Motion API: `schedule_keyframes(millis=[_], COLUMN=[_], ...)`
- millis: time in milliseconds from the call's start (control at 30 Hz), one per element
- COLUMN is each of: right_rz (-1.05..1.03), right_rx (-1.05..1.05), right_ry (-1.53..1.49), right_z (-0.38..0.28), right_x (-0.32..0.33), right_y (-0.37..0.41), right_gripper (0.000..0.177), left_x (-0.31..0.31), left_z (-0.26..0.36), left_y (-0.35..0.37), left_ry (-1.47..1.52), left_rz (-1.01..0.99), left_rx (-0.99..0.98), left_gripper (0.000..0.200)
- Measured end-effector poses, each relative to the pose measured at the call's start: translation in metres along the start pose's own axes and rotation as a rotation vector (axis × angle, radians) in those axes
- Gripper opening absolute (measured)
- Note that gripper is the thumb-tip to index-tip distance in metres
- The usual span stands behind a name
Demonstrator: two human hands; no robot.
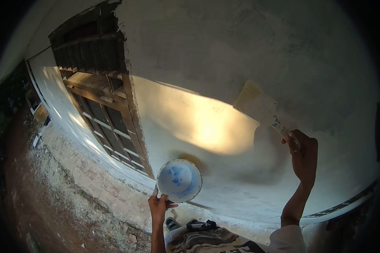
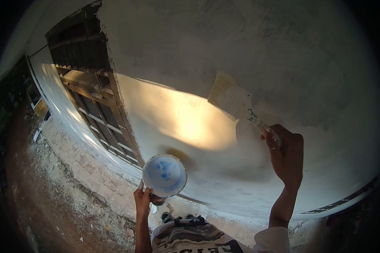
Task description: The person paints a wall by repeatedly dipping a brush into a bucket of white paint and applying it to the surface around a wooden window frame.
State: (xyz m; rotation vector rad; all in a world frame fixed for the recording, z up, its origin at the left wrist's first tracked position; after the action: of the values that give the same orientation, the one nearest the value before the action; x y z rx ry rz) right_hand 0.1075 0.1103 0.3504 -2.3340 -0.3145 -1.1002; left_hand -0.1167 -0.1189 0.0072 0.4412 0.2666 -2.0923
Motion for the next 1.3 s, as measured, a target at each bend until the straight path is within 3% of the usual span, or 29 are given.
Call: schedule_keyframes(millis=[200, 267, 500, 567, 700, 800, 933, 1000, 1167, 1233, 1300], right_rz=[0.068, 0.096, 0.131, 0.147, 0.163, 0.127, 0.126, 0.057, 0.089, 0.209, 0.216], right_rx=[0.082, 0.279, 0.339, 0.161, 0.1, 0.083, 0.225, 0.29, 0.48, 0.57, 0.529], right_ry=[-0.066, -0.062, 0.008, -0.01, -0.044, -0.091, -0.201, -0.096, -0.005, 0.005, 0.029], right_z=[-0.04, -0.064, -0.085, -0.071, -0.043, -0.049, -0.101, -0.139, -0.222, -0.242, -0.25], right_x=[-0.012, -0.018, -0.004, 0.021, 0.069, 0.068, 0.029, 0.011, -0.025, -0.03, -0.028], right_y=[-0.016, -0.03, -0.06, -0.053, -0.026, -0.019, -0.035, -0.054, -0.104, -0.12, -0.126], right_gripper=[0.02, 0.021, 0.025, 0.03, 0.035, 0.036, 0.037, 0.037, 0.035, 0.033, 0.033], left_x=[0.003, 0.001, 0.0, -0.001, 0.003, 0.006, 0.007, 0.016, 0.018, 0.019, 0.021], left_z=[-0.001, 0.0, -0.002, -0.002, -0.004, -0.008, -0.012, -0.025, -0.023, -0.021, -0.023], left_y=[0.001, 0.0, -0.001, -0.002, -0.004, -0.003, -0.002, -0.002, 0.005, 0.006, 0.006], left_ry=[-0.012, -0.023, 0.013, 0.019, 0.015, 0.02, 0.039, 0.028, 0.092, 0.099, 0.087], left_rz=[-0.023, -0.037, -0.024, -0.018, -0.014, -0.005, 0.004, 0.005, 0.05, 0.075, 0.087], left_rx=[-0.004, -0.002, -0.001, -0.001, 0.002, 0.008, 0.004, 0.011, -0.009, 0.008, 0.009], left_gripper=[0.046, 0.046, 0.049, 0.05, 0.051, 0.051, 0.052, 0.051, 0.051, 0.052, 0.052])
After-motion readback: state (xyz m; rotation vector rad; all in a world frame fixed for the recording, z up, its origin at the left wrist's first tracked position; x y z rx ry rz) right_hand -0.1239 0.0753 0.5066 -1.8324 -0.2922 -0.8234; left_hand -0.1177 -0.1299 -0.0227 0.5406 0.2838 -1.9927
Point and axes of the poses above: each hand's wrist, its own y-axis away from the middle knuckle, its own x-axis out of the back of the hand, z = x × y, the point moved 3 cm from there along -y, towards the middle knuckle, and after that the axes turned 15 degrees about -x, right-handed, at the moved point
